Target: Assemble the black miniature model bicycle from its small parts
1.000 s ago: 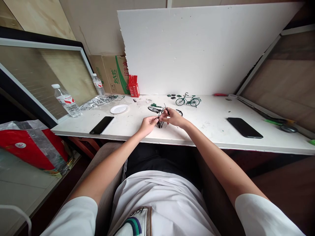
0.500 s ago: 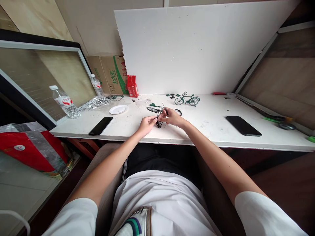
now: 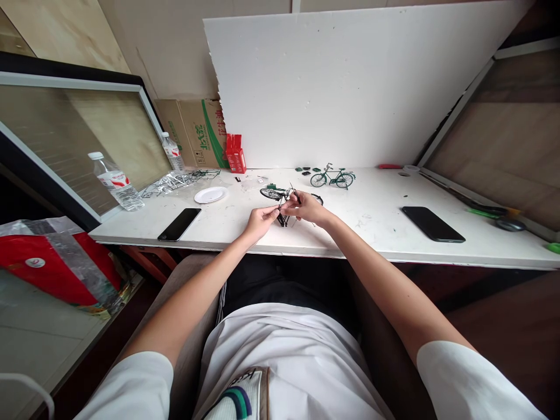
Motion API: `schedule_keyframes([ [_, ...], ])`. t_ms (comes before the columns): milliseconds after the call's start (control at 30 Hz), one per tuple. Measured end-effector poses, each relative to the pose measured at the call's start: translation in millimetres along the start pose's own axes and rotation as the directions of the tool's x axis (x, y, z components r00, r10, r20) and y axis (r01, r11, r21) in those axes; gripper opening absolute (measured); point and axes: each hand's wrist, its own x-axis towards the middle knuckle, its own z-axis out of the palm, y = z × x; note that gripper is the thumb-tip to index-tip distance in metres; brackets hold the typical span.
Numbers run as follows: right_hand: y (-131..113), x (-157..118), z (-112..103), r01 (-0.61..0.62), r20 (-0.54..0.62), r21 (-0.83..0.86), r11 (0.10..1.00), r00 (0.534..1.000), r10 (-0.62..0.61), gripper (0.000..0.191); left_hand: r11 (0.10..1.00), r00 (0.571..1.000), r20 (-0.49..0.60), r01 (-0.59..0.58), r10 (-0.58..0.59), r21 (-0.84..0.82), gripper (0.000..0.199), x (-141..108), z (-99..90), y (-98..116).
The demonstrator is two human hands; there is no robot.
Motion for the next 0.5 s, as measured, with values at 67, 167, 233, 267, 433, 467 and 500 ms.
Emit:
schedule_keyframes([
  [67, -2.2, -1.0, 0.4, -0.003, -0.003, -0.012, 1.000, 1.000, 0.003, 0.061, 1.000, 1.000, -0.013, -0.003, 0.003, 0.011, 0.068, 0.1, 0.1, 0.1],
  [167, -6.8, -3.4, 3.5, 0.014, -0.006, -0.052, 0.999, 1.000, -0.015, 0.058, 0.999, 1.000, -0.011, -0.015, 0.015, 0.028, 0.066, 0.7, -0.4, -1.6],
  [233, -9.1, -4.4, 6.1, 0.042, -0.014, -0.086, 0.995, 0.999, -0.044, 0.055, 0.999, 1.000, 0.006, -0.021, 0.021, 0.033, 0.065, 1.1, -1.2, -3.2],
  [267, -9.7, -4.6, 7.3, 0.058, -0.023, -0.103, 0.993, 0.998, -0.061, 0.054, 0.999, 1.000, 0.014, -0.023, 0.023, 0.036, 0.064, 1.3, -1.6, -4.0],
  [433, -10.8, -4.6, 9.3, 0.085, -0.056, -0.176, 0.981, 0.994, -0.096, 0.052, 0.999, 1.000, 0.024, -0.008, 0.007, 0.052, 0.063, 2.1, -2.3, -5.2],
  [467, -10.8, -4.8, 8.9, 0.081, -0.048, -0.173, 0.982, 0.995, -0.090, 0.052, 0.999, 1.000, 0.017, 0.003, -0.004, 0.052, 0.064, 2.2, -2.0, -4.9],
  [500, -10.8, -5.0, 8.3, 0.076, -0.038, -0.164, 0.983, 0.996, -0.083, 0.052, 0.999, 1.000, 0.008, 0.015, -0.015, 0.051, 0.065, 2.3, -1.6, -4.6],
])
